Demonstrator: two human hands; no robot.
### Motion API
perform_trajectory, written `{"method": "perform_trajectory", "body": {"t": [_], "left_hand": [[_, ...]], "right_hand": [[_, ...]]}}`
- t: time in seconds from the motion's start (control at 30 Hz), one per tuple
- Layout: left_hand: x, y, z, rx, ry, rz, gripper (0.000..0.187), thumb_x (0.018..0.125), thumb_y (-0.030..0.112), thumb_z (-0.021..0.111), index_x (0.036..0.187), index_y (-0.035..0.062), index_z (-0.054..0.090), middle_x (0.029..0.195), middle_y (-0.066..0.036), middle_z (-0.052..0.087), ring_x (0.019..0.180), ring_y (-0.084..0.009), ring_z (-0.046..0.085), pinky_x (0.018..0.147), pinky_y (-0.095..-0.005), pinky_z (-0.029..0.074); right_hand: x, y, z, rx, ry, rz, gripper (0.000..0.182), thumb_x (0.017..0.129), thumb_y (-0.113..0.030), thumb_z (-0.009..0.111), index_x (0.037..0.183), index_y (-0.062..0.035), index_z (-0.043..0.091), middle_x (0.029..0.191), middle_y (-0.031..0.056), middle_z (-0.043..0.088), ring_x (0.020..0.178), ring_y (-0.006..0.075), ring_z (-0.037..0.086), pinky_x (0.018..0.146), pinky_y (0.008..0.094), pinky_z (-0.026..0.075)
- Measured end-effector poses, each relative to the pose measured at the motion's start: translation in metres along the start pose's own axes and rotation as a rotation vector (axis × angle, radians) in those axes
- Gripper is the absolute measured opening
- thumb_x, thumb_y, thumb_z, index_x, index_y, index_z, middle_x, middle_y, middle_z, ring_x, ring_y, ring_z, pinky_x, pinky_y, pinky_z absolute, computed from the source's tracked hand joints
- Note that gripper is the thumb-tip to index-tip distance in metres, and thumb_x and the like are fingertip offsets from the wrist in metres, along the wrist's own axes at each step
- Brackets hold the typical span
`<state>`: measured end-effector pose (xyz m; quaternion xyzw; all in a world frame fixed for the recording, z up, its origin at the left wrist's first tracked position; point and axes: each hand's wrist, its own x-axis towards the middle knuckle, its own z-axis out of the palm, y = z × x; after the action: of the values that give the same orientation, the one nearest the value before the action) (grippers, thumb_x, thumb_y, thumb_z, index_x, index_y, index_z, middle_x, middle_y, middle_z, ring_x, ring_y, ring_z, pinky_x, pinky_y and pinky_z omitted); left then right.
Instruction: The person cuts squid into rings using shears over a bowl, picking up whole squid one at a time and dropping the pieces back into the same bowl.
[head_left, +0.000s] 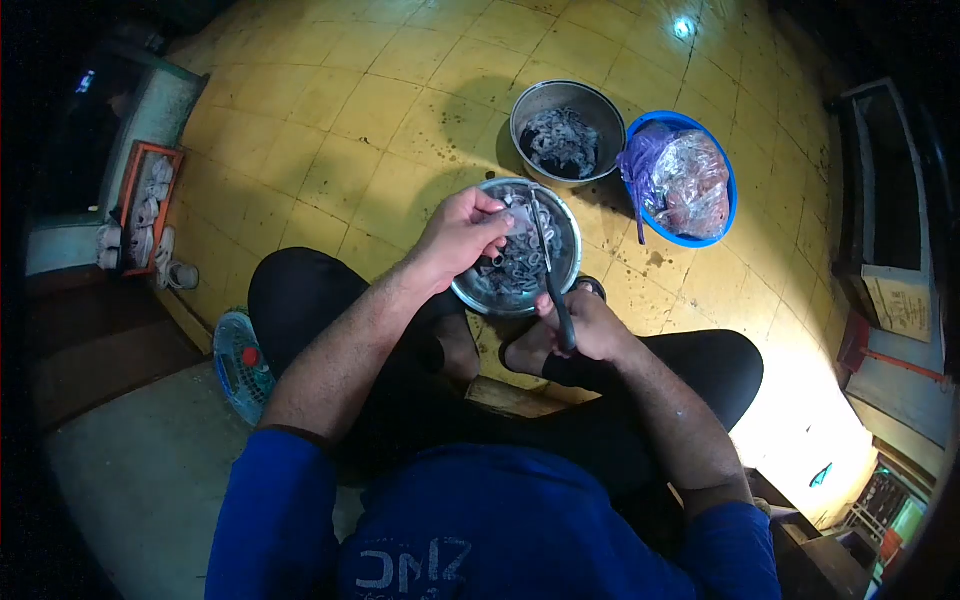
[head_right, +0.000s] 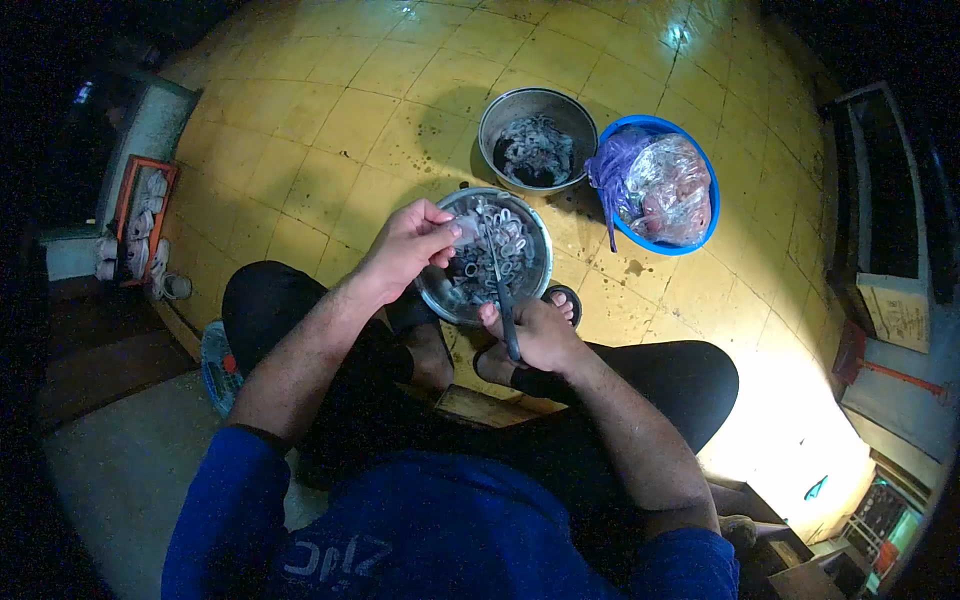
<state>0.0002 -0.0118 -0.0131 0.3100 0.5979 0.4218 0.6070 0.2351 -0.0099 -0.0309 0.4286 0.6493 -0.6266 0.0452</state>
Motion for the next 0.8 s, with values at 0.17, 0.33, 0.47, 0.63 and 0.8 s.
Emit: {"method": "perform_trajectory", "body": {"t": [0.17,0.33,0.47,0.63,0.8], "left_hand": [[-0.001,0.000,0.002,-0.016,0.051,-0.001,0.017,0.088,0.007,0.064,0.098,0.0040,0.050,0.080,-0.004,0.060,0.063,-0.0080,0.055,0.057,-0.0225,0.048],[-0.003,-0.002,0.008,0.014,-0.023,0.012,0.016,0.088,0.006,0.064,0.096,0.0045,0.050,0.080,-0.003,0.059,0.062,-0.0073,0.055,0.057,-0.0218,0.049],[0.000,-0.005,0.005,-0.013,-0.036,0.014,0.015,0.088,0.004,0.063,0.095,0.0047,0.050,0.080,-0.003,0.058,0.062,-0.0070,0.055,0.057,-0.0217,0.048],[-0.002,-0.003,0.007,-0.003,-0.018,0.009,0.014,0.088,0.004,0.064,0.094,0.0049,0.051,0.080,-0.002,0.058,0.061,-0.0066,0.054,0.057,-0.0216,0.048],[-0.002,-0.002,0.006,0.008,-0.022,0.024,0.014,0.088,0.004,0.064,0.093,0.0047,0.051,0.079,-0.002,0.058,0.061,-0.0066,0.053,0.056,-0.0216,0.047]], "right_hand": [[-0.002,0.000,0.003,-0.064,-0.042,-0.078,0.072,0.088,-0.070,0.042,0.068,-0.0024,0.057,0.059,0.0066,0.059,0.057,0.0160,0.060,0.054,0.0287,0.047],[0.000,0.003,0.007,-0.085,-0.050,-0.062,0.071,0.089,-0.070,0.042,0.067,-0.0037,0.057,0.058,0.0056,0.058,0.056,0.0160,0.059,0.055,0.0302,0.046],[0.001,0.003,0.010,-0.168,-0.017,0.007,0.077,0.086,-0.072,0.041,0.075,0.0006,0.064,0.065,0.0184,0.063,0.072,0.0372,0.065,0.070,0.0460,0.049],[-0.003,-0.005,0.009,-0.147,-0.006,-0.032,0.071,0.088,-0.069,0.043,0.062,-0.0036,0.055,0.057,0.0045,0.058,0.056,0.0159,0.059,0.054,0.0324,0.046],[-0.003,-0.002,0.010,-0.107,-0.026,-0.010,0.072,0.087,-0.070,0.044,0.060,-0.0041,0.054,0.055,0.0046,0.058,0.052,0.0157,0.060,0.051,0.0310,0.046]]}}
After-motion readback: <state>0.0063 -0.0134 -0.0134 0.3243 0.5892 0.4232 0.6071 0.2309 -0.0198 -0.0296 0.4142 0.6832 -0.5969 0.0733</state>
